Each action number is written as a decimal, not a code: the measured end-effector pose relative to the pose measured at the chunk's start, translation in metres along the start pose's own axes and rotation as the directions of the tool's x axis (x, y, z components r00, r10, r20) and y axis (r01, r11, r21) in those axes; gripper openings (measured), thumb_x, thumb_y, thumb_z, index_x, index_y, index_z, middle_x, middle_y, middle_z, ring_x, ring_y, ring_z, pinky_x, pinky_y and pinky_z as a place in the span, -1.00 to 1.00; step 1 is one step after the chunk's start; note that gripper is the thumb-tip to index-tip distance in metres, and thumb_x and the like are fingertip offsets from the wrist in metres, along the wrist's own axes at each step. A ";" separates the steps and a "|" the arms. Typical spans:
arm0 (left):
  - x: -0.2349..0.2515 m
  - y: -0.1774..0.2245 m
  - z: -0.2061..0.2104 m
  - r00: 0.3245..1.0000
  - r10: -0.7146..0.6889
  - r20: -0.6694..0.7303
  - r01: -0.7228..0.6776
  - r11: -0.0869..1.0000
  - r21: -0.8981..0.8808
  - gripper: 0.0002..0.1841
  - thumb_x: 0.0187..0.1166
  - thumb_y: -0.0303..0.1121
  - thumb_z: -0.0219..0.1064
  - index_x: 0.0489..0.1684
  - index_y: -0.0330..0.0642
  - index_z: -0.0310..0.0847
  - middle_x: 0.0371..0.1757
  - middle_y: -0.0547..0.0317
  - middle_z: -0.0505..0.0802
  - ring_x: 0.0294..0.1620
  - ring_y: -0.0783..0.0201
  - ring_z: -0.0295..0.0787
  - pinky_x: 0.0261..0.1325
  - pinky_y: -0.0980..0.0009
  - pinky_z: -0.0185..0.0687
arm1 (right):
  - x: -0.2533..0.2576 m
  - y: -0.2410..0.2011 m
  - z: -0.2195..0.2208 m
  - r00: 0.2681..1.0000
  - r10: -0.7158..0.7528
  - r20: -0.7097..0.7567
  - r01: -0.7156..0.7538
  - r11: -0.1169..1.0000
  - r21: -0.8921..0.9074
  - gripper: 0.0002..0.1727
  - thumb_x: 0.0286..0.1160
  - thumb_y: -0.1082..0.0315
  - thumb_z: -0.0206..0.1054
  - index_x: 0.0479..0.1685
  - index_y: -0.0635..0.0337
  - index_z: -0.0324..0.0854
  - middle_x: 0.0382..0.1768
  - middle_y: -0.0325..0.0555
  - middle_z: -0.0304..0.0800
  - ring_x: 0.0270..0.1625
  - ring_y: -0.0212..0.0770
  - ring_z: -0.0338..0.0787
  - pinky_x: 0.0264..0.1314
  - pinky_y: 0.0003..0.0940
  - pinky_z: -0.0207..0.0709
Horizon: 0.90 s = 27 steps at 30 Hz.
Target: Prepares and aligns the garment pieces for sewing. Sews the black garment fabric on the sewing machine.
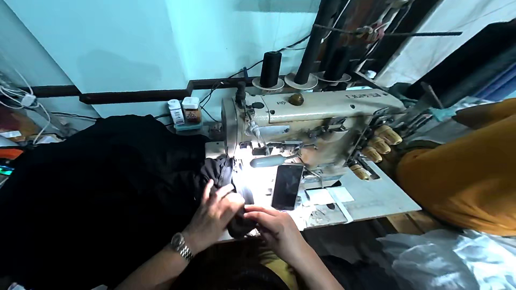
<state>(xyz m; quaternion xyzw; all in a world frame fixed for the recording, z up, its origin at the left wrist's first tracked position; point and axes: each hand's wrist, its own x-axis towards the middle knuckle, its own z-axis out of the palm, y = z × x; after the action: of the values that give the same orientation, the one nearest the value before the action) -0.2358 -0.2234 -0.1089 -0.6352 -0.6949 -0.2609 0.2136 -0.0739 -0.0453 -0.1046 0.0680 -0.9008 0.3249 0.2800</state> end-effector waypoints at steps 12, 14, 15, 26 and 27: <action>0.007 -0.007 -0.028 0.987 -0.114 0.111 0.086 0.971 0.224 -0.73 0.45 -0.49 0.32 -0.12 0.17 0.83 -0.21 0.30 0.82 0.30 0.05 0.72 0.66 -0.53 -0.01 | -0.005 0.012 0.001 1.000 -0.018 -0.017 0.017 0.999 -0.049 -0.75 0.58 0.46 0.20 -0.03 0.02 0.79 0.24 -0.30 0.88 0.20 -0.40 0.87 0.14 -0.41 0.78; 0.015 -0.017 -0.028 0.985 -0.124 0.121 0.090 0.962 0.258 -0.72 0.46 -0.51 0.31 -0.09 0.17 0.83 -0.18 0.26 0.82 0.30 0.02 0.72 0.65 -0.53 0.00 | 0.005 0.016 0.003 1.000 -0.016 -0.016 0.014 0.996 -0.093 -0.76 0.64 0.41 0.19 -0.01 0.02 0.79 0.18 -0.29 0.91 0.14 -0.38 0.89 0.08 -0.39 0.79; 0.021 -0.023 -0.028 0.983 -0.130 0.128 0.092 0.959 0.269 -0.71 0.46 -0.51 0.32 -0.08 0.17 0.83 -0.17 0.24 0.82 0.30 0.00 0.72 0.65 -0.53 0.01 | 0.011 0.019 0.004 1.000 -0.020 -0.020 0.018 0.992 -0.122 -0.76 0.65 0.39 0.19 0.02 0.01 0.80 0.13 -0.29 0.92 0.07 -0.36 0.91 0.04 -0.37 0.79; 0.052 -0.055 -0.023 0.953 -0.203 0.226 0.144 0.956 0.254 -0.71 0.55 -0.54 0.25 -0.08 0.09 0.85 -0.11 0.15 0.84 0.30 0.01 0.74 0.70 -0.43 0.05 | 0.039 0.036 0.020 0.986 -0.079 -0.148 0.025 0.941 -0.336 -0.71 0.51 0.32 0.25 -0.03 0.00 0.92 -0.46 -0.18 0.88 -0.41 -0.18 0.86 -0.37 -0.20 0.71; 0.053 -0.056 -0.023 0.950 -0.208 0.231 0.146 0.955 0.260 -0.70 0.55 -0.54 0.25 -0.06 0.10 0.86 -0.10 0.15 0.84 0.31 0.01 0.74 0.70 -0.43 0.04 | 0.041 0.037 0.021 0.986 -0.075 -0.150 0.018 0.938 -0.347 -0.71 0.51 0.32 0.25 -0.03 -0.01 0.92 -0.46 -0.18 0.88 -0.42 -0.17 0.86 -0.39 -0.19 0.70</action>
<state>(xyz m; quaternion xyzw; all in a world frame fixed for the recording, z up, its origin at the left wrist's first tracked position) -0.2976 -0.2005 -0.0633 -0.5678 -0.7974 -0.1093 0.1728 -0.1285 -0.0268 -0.1156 0.0129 -0.9162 0.1597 0.3673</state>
